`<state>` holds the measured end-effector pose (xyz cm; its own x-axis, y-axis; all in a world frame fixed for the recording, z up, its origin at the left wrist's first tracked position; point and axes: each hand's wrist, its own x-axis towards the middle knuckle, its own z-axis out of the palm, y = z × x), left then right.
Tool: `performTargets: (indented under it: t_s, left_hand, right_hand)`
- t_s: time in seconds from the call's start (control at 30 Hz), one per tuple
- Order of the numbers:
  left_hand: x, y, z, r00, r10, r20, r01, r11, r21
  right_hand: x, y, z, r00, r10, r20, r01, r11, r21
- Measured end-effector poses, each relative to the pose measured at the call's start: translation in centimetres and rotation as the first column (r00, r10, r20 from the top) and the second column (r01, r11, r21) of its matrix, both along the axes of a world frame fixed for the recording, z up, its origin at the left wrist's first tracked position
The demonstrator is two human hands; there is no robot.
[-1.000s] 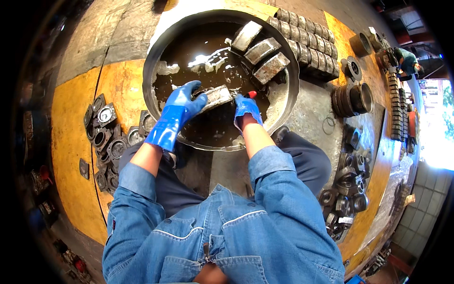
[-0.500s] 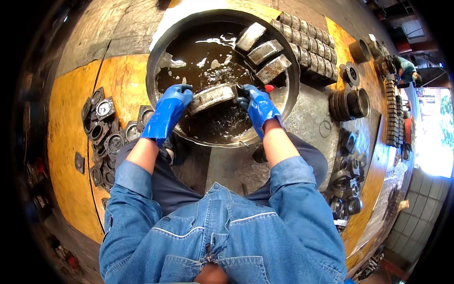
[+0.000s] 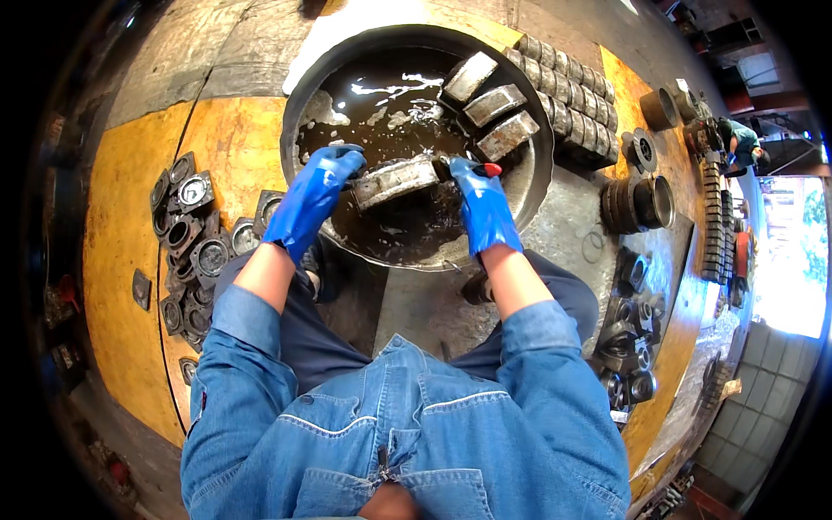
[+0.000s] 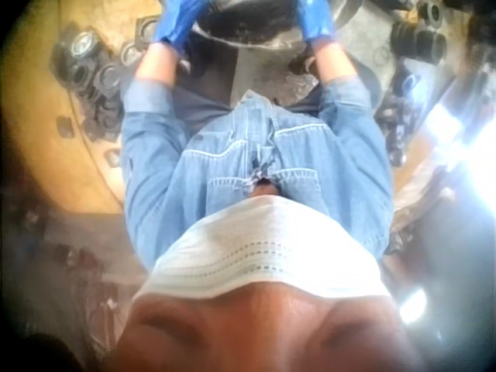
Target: The person uses a brush to scrub metal components submerged in a tub of fluid, then lifts them out and places them back into the tub.
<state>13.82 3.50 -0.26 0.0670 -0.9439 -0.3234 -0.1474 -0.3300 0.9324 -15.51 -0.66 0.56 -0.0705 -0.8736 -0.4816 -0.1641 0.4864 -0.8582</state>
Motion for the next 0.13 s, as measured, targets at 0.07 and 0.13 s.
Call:
performTargets:
  t_s: [0.07,0.13]
  left_hand:
    - [-0.3,0.0,1.1,0.972,0.061,-0.227,-0.043,0.996,0.080]
    - [-0.1,0.1,2.6,0.891,0.140,-0.432,-0.069,0.982,0.176]
  right_hand:
    - [-0.7,-0.4,0.5,0.990,0.106,-0.090,-0.119,0.983,-0.142]
    - [-1.1,-0.2,0.7,0.978,0.155,-0.142,-0.183,0.961,-0.209]
